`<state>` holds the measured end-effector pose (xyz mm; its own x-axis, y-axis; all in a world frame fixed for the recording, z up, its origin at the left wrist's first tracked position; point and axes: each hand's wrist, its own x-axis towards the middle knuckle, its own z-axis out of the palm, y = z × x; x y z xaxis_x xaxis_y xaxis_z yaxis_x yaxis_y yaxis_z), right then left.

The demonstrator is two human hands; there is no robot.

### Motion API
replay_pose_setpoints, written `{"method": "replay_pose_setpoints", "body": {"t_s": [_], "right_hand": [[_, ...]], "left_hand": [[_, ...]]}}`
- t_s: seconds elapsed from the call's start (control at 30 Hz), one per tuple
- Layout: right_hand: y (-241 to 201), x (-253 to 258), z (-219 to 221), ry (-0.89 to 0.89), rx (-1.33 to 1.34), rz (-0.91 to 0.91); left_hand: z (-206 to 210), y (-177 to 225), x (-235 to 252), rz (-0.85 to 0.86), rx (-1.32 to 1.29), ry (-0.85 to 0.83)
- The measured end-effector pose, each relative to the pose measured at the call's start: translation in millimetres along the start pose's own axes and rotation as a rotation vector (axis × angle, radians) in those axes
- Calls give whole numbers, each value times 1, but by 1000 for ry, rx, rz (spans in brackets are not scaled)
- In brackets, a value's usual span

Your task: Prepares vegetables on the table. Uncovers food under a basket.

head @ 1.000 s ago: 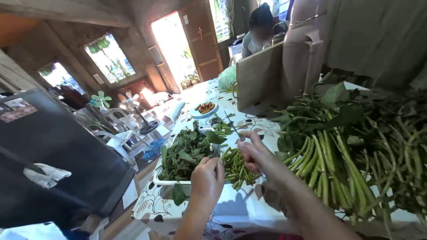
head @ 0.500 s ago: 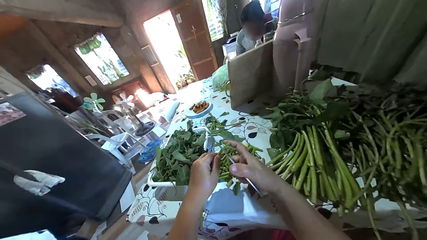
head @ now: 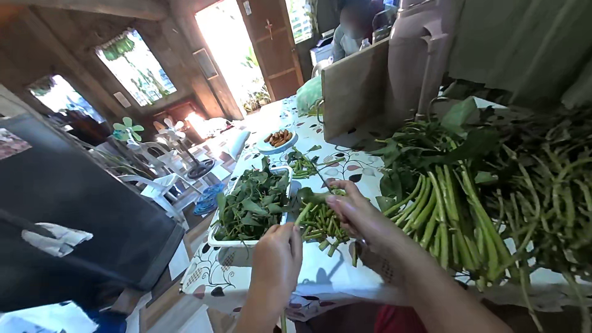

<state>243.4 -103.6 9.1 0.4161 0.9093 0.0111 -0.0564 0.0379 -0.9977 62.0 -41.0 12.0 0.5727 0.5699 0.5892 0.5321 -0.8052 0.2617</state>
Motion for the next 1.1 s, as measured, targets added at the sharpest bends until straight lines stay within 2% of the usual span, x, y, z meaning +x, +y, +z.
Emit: {"method": "replay_pose_setpoints", "body": {"t_s": [0.17,0.37,0.57,0.83,0.93,1.03,1.1], "right_hand": [[4,-5,-12,-222,17,34],[3,-10,-13,-367,77,1],[10,-6,-17,-501,261,-97],[8,-5,-5,-499,275,-54],[11,-5,-7,-543,408,-47],[18,-2,-11,-625,664,25],[19,0,-12,-617,700,50]], "left_hand": [[5,-11,16,-129,-79,-75],[21,-11,17,-89,-190,-14],[29,-18,20,-35,-166,68],[36,-13,19,6,-200,51],[36,-9,20,-5,-145,31],[39,-8,21,-1,-143,55],[42,-8,21,14,-169,79]]}}
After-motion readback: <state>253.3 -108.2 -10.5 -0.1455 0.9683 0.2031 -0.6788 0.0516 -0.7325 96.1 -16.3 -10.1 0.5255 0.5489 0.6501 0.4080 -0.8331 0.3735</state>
